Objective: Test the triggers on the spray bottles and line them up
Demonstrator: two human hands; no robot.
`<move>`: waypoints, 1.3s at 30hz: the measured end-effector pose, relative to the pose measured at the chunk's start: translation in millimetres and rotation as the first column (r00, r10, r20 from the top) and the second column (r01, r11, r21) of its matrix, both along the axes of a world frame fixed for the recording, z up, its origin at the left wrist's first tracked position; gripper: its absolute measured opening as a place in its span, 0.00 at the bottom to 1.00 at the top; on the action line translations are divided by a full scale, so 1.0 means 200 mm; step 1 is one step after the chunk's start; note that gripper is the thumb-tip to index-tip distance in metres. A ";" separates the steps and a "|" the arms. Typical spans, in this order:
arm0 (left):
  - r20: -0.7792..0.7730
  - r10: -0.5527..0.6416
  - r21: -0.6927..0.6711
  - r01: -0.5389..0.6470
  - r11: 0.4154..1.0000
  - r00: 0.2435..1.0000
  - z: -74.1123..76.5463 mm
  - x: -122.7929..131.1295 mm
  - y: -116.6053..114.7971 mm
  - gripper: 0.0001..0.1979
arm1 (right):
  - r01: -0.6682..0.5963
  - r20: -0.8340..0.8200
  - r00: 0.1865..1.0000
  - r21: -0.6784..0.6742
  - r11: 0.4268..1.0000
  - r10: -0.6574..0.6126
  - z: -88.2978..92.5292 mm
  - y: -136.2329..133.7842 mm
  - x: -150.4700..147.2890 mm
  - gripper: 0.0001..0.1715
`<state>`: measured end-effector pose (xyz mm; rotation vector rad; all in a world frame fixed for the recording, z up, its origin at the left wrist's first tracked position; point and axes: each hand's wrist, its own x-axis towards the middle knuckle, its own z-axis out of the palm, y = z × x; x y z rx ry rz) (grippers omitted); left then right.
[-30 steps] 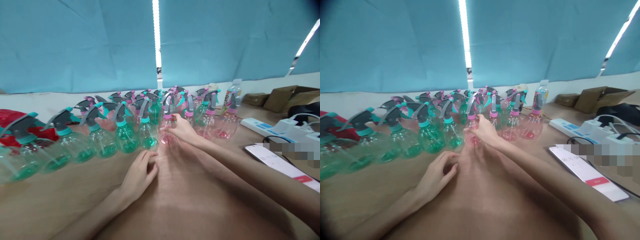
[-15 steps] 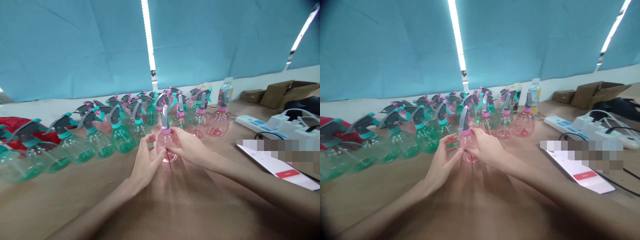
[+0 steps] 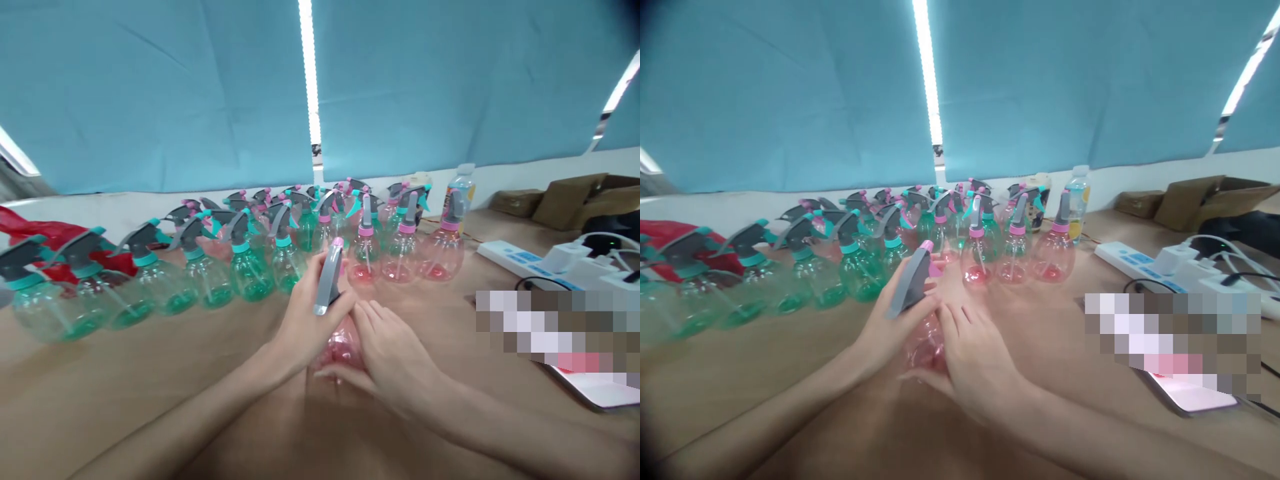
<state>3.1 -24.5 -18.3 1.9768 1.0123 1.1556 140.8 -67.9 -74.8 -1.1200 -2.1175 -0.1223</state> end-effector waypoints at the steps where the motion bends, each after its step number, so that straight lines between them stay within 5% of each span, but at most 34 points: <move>1: 0.007 -0.007 -0.015 0.007 1.000 1.000 0.00 -0.01 0.00 0.24 | -0.025 -0.010 1.000 -0.008 1.000 0.025 -0.01 0.00 0.00 0.43; 6: 0.056 -0.066 -0.022 0.067 0.998 0.996 0.00 -0.07 0.02 0.27 | -0.196 0.049 0.977 -0.183 0.963 0.208 -0.07 0.07 0.08 0.49; 15: -0.003 -0.083 -0.029 0.083 0.996 0.997 0.03 -0.14 0.09 0.22 | -0.036 0.211 0.968 -0.412 0.910 0.134 -0.24 0.13 0.29 0.44; 25: 0.054 -0.161 -0.092 0.165 0.982 0.986 0.07 -0.13 0.08 0.16 | 0.054 0.259 0.959 -0.567 0.822 0.115 -0.17 0.13 0.28 0.44; 39: 0.044 -0.050 -0.158 0.056 0.986 0.998 0.02 -0.16 0.08 0.09 | 0.038 0.248 0.957 -0.621 0.783 0.151 -0.15 0.13 0.32 0.44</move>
